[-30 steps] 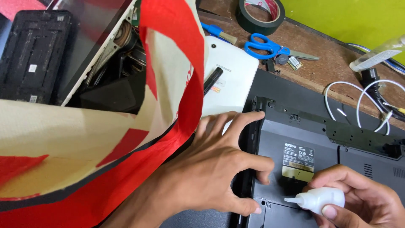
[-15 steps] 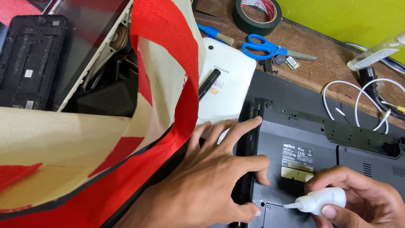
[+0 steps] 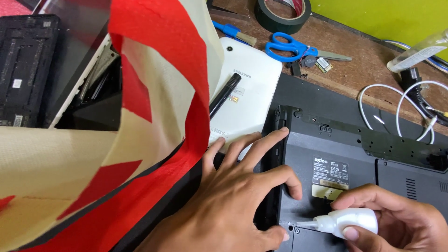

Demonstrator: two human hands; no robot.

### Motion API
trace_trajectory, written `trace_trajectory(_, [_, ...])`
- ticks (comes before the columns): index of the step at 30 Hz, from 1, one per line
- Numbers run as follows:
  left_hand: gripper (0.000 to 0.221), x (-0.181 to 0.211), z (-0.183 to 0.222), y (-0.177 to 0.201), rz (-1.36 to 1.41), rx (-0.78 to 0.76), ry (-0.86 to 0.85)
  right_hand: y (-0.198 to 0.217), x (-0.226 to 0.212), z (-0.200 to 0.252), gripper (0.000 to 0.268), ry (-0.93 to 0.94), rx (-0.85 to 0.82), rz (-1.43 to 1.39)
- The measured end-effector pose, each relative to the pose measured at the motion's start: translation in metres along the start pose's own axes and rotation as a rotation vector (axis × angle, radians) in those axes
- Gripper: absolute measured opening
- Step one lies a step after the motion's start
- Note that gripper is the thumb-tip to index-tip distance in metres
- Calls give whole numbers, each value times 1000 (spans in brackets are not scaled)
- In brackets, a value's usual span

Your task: Repairing a laptop by unscrewing the bottom panel and applying adhesive or cleaner to the casing seams.

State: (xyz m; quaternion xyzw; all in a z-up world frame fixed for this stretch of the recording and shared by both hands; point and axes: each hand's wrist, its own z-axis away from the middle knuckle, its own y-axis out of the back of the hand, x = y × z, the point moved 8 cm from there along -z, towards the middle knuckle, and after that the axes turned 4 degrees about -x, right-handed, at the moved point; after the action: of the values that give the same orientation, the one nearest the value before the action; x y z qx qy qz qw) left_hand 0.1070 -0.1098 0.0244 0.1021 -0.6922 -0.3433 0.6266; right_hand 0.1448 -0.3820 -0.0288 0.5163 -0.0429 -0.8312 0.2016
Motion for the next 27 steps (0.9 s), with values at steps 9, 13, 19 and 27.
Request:
trace_trajectory(9, [37, 1, -4, -4, -8, 58, -16, -1, -3, 0, 37, -186, 78, -43])
trace_trajectory(13, [37, 1, -7, -4, -5, 36, -6, 1, -2, -2, 36, -149, 62, -21])
trace_trajectory(19, [35, -4, -9, -7, 33, 2, -11, -1, 6, -3, 37, -192, 83, -32])
trace_trajectory(27, [35, -5, -9, -6, 36, 4, -18, -1, 6, -6, 35, -121, 57, 28])
